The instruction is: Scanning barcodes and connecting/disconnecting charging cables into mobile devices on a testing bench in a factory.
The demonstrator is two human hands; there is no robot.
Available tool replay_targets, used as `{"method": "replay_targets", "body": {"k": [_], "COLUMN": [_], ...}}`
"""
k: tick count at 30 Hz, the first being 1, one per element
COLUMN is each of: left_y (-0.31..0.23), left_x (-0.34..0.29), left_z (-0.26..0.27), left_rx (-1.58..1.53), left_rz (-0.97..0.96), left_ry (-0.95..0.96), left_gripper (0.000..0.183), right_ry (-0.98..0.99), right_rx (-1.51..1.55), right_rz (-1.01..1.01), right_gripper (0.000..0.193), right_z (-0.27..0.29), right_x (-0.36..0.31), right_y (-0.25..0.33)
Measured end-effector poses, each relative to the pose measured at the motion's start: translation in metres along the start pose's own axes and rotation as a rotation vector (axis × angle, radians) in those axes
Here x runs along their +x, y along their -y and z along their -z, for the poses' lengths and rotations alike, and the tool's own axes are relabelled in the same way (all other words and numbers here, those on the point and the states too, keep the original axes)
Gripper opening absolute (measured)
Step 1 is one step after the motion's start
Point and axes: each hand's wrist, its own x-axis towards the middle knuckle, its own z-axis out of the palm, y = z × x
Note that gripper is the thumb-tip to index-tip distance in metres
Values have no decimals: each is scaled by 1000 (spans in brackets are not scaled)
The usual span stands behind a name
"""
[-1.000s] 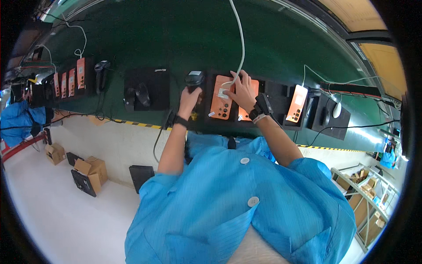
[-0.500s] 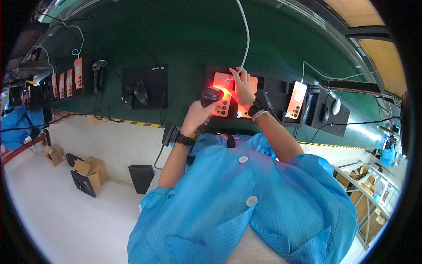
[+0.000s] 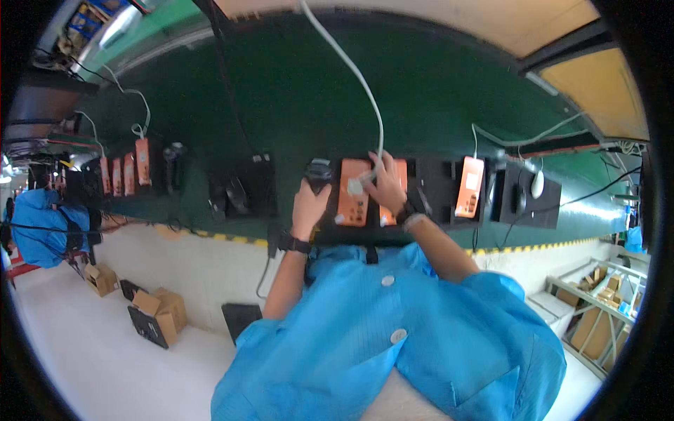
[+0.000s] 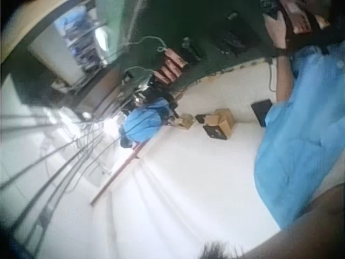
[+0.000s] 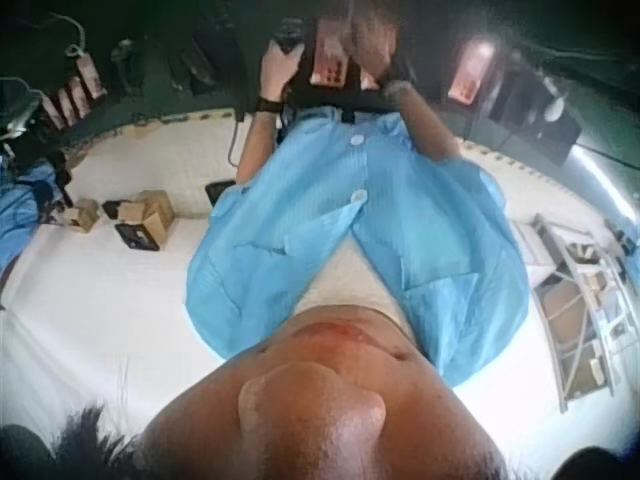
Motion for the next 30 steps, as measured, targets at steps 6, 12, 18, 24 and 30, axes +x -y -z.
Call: {"method": "replay_targets", "body": {"k": [6,12,18,24,30], "left_y": [20,8,3,-8,1], "left_x": [42,16,-1,15,23], "left_z": [-6,-39,-73,-88,-87], "left_rx": [72,333,243,219,152], "left_rz": [-28,-517,-667,-467,-554], "left_ry": [-70,-493,-367,-307,-326], "left_gripper": [60,51,51,48,47], "right_ry": [265,145,25,191,270], "right_rx": [312,276,765,518,615], "right_rz": [-309,-227,-521,-599,-866], "right_gripper": [20,21,27,39,18], "right_z": [0,-28,-42,-69,-60], "right_x": [-30,-44,-35,-50,-33], "right_y": [5,39,16,-24,-18]}}
